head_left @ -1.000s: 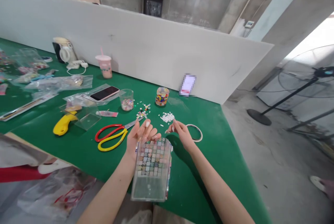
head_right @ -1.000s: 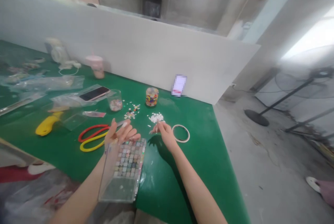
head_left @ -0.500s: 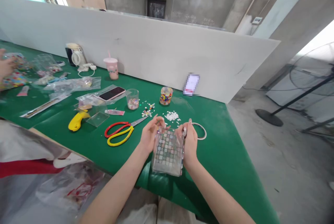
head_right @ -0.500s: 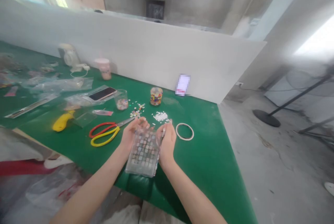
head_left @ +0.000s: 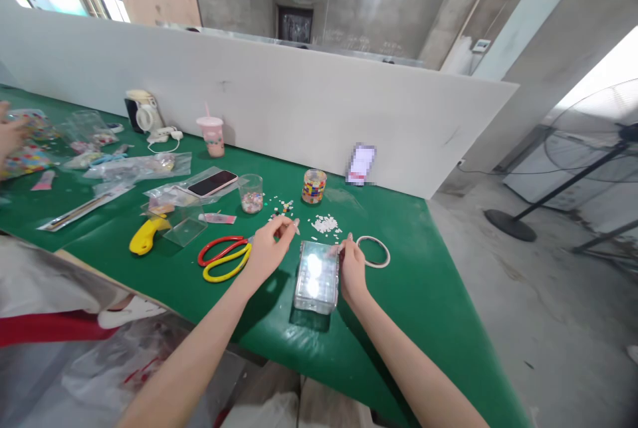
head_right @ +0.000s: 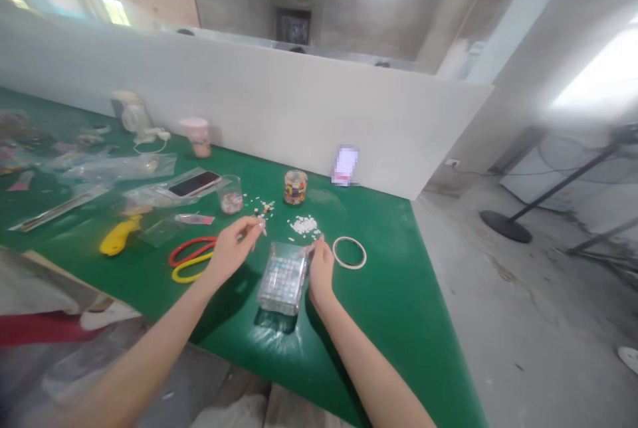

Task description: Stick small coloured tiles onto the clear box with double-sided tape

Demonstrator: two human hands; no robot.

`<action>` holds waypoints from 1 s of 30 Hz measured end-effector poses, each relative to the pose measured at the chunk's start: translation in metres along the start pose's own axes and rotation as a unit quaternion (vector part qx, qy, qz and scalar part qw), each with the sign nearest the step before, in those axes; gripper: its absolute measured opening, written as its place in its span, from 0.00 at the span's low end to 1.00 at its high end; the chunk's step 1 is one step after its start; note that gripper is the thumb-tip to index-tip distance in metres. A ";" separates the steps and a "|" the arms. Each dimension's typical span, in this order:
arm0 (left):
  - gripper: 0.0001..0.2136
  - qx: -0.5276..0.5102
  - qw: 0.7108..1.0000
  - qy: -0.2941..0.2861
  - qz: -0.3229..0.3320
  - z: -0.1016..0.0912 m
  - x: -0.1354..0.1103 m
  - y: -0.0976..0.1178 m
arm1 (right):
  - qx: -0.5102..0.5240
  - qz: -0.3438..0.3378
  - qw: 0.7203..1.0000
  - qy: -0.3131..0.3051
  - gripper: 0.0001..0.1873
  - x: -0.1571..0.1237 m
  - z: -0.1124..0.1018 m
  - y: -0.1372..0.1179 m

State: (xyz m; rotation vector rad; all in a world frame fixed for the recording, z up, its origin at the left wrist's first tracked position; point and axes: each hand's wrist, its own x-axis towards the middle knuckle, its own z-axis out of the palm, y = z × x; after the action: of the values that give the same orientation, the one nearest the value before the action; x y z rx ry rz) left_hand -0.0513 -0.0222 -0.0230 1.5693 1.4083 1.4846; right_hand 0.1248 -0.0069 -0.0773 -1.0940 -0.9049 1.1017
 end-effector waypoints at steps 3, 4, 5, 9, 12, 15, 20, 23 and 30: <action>0.07 0.079 0.993 -0.063 0.053 -0.004 -0.006 0.010 | -0.033 -0.034 0.999 -0.012 0.25 0.013 -0.011 -0.011; 0.07 0.102 0.989 -0.078 0.070 -0.005 -0.006 0.012 | -0.045 -0.045 0.998 -0.021 0.24 0.017 -0.012 -0.017; 0.07 0.123 0.984 -0.090 0.088 -0.004 -0.006 0.014 | -0.057 -0.055 0.996 -0.038 0.23 0.019 -0.011 -0.023; 0.13 0.203 0.955 -0.129 0.174 0.007 0.010 0.017 | -0.098 -0.064 0.983 -0.144 0.30 0.023 0.007 -0.045; 0.11 0.248 0.922 -0.172 0.243 0.019 0.031 0.015 | -0.125 -0.072 0.973 -0.181 0.30 0.026 0.021 -0.052; 0.12 0.277 0.891 -0.207 0.295 0.025 0.048 0.010 | -0.147 -0.073 0.966 -0.199 0.27 0.034 0.023 -0.051; 0.13 0.295 0.855 -0.256 0.340 0.028 0.057 0.001 | -0.159 -0.050 0.963 -0.213 0.26 0.044 0.019 -0.046; 0.13 0.304 0.841 -0.285 0.345 0.030 0.065 0.001 | -0.162 -0.025 0.961 -0.224 0.29 0.044 0.017 -0.051; 0.11 0.388 0.837 -0.286 0.260 0.025 0.139 0.003 | -0.158 -0.020 0.966 -0.202 0.27 0.045 0.013 -0.072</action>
State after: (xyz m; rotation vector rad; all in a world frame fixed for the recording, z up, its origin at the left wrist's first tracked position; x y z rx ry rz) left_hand -0.0493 0.1114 0.0236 2.7801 1.3179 0.5120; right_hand 0.1390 0.0331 -0.0029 -1.1188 -1.4593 1.1962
